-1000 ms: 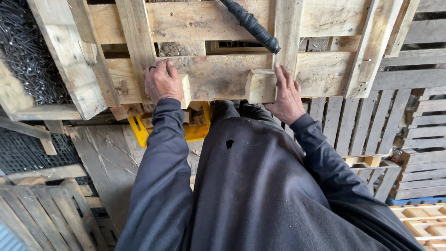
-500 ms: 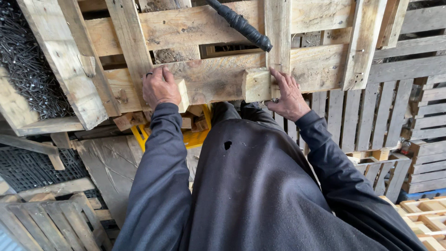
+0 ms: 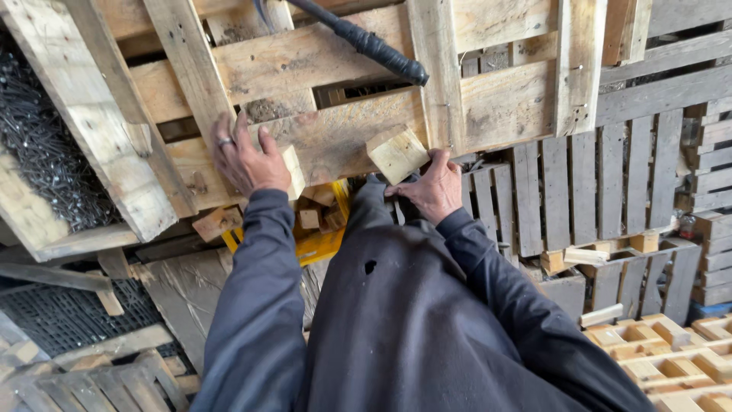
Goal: The person uses a hammer to drive nails into wooden pallets, securing small wooden blocks in place. They repeatedly pick up nails from a container, position them, and hammer them into the pallet structure while standing on stacked pallets.
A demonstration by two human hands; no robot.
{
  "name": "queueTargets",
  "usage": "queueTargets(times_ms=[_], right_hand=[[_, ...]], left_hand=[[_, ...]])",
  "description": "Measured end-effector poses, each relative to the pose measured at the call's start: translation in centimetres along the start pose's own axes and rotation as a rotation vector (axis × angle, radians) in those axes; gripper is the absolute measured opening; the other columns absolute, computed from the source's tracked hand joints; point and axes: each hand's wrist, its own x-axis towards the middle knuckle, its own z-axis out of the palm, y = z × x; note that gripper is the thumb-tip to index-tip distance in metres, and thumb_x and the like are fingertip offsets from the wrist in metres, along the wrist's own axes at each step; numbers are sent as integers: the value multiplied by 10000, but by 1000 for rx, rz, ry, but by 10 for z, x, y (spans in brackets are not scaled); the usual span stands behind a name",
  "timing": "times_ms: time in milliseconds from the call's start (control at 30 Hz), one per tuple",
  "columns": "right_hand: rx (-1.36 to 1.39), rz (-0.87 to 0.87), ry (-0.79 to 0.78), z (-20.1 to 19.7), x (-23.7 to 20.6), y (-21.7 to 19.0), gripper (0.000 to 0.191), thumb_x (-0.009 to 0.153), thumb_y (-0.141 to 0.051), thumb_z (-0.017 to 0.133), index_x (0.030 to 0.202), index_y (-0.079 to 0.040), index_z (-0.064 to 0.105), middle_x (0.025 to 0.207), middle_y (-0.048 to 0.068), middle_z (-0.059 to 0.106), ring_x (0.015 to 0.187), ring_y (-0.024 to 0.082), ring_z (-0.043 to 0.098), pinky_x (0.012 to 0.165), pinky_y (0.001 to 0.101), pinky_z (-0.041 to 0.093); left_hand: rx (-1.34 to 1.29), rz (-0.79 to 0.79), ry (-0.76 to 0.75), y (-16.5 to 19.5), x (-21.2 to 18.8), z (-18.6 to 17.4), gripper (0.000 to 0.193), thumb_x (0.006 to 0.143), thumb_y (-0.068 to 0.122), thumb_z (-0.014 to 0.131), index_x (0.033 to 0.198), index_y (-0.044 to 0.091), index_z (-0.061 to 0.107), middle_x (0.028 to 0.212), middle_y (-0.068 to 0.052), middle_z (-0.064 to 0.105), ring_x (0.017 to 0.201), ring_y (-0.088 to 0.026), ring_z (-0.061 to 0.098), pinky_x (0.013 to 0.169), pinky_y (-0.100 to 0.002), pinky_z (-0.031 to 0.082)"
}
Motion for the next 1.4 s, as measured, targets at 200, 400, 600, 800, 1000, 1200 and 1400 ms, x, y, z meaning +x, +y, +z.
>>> queueTargets(times_ms=[200, 400, 600, 800, 1000, 1200, 1400], right_hand=[[142, 126, -39, 16, -11, 25, 586, 883, -237, 815, 1232, -8, 404, 1015, 213, 700, 937, 390, 687, 828, 466, 544], [675, 381, -64, 14, -31, 26, 423, 971, -158, 724, 1238, 12, 442, 1087, 170, 729, 969, 201, 720, 845, 356, 579], [760, 471, -118, 1, -35, 18, 483, 1004, -168, 678, 1383, 19, 444, 1190, 156, 731, 1013, 184, 707, 866, 321, 569], [771, 399, -187, -10, -37, 16, 579, 995, -176, 656, 1476, 10, 391, 1251, 144, 699, 1050, 184, 701, 891, 328, 572], [716, 493, -229, -8, -37, 23, 580, 975, -180, 671, 1459, -6, 402, 1197, 139, 707, 981, 202, 703, 865, 343, 570], [873, 469, -157, 2, -39, 32, 447, 990, -140, 660, 1356, -2, 444, 1167, 139, 684, 1022, 181, 676, 872, 320, 578], [634, 448, -85, -13, -34, 43, 374, 935, -85, 713, 1207, -10, 466, 1037, 79, 620, 869, 148, 633, 767, 304, 573]], left_hand=[[-468, 524, -484, 65, -46, -6, 1214, 655, 532, 924, 1561, 34, 287, 1607, -274, 290, 1475, -437, 319, 1226, -530, 239], [-472, 631, -595, 132, -78, 17, 1118, 612, 281, 985, 1479, 62, 314, 1447, -213, 405, 1354, -404, 419, 1209, -536, 316], [-563, 631, -570, 148, -78, 25, 1043, 571, 114, 968, 1419, 136, 361, 1372, -151, 443, 1300, -391, 457, 1150, -474, 428], [-537, 650, -580, 145, -76, 22, 1056, 547, 87, 960, 1417, 166, 366, 1373, -124, 448, 1311, -377, 453, 1143, -453, 436], [-500, 678, -567, 146, -80, 30, 1117, 552, 116, 973, 1460, 191, 326, 1381, -111, 439, 1311, -374, 454, 1142, -486, 423], [-682, 704, -500, 132, -87, 39, 1315, 587, 166, 999, 1589, 158, 147, 1563, -208, 297, 1454, -425, 334, 1239, -500, 317], [-593, 610, -541, 106, -86, 65, 1309, 554, 311, 1006, 1573, 111, 211, 1593, -176, 301, 1490, -380, 329, 1278, -504, 287]])
